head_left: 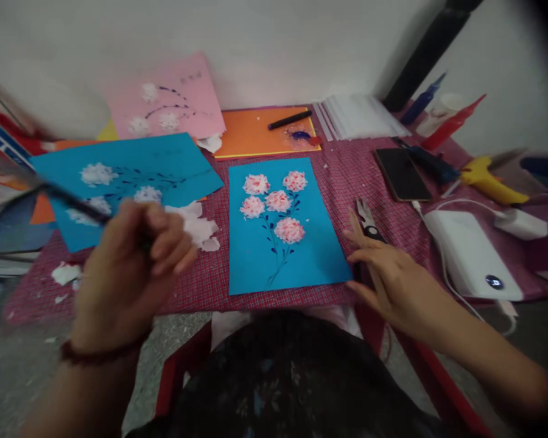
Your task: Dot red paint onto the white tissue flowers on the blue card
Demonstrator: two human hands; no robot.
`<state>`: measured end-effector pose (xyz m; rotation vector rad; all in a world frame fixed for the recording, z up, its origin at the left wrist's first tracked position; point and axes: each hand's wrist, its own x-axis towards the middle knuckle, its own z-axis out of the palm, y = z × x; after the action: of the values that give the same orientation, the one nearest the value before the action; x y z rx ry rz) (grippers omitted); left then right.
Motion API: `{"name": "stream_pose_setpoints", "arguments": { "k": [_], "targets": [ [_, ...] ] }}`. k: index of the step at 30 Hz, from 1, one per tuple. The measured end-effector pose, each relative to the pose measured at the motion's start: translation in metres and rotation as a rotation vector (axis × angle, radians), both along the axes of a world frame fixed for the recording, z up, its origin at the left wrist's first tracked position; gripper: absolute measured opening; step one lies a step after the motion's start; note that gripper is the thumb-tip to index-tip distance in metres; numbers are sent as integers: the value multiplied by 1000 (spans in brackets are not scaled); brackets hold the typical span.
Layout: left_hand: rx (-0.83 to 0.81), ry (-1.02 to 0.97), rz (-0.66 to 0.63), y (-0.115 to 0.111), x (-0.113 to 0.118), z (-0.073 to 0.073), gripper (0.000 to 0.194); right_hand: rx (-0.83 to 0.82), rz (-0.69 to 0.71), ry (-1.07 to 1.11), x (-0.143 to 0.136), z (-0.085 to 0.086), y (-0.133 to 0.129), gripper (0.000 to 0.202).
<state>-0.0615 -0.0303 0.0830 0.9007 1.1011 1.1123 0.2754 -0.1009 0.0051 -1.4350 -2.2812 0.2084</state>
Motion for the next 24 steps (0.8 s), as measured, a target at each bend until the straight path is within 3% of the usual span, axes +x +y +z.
{"name": "stream_pose_setpoints", "arguments": {
  "k": [2, 5, 8, 14, 18, 24],
  "targets": [
    [-34, -172, -27, 36, 13, -7, 41, 4, 4, 38, 1, 6, 11, 26],
    [-71, -238, -17, 87, 30, -33, 43, 6, -21, 125, -3, 15, 36, 26],
    [-97, -224, 0, 117, 39, -57, 38, -34, -94, 277, -11, 25, 62, 27],
    [-137, -186, -21, 131, 43, -79, 36, -2, -71, 676, -42, 40, 101, 24],
    [-55, -186, -56, 131, 42, -90, 34, -76, 29, 660, -68, 33, 118, 23],
    [52, -29, -39, 124, 48, -103, 36, -219, 133, 590, -88, 8, 130, 13]
  ]
}}
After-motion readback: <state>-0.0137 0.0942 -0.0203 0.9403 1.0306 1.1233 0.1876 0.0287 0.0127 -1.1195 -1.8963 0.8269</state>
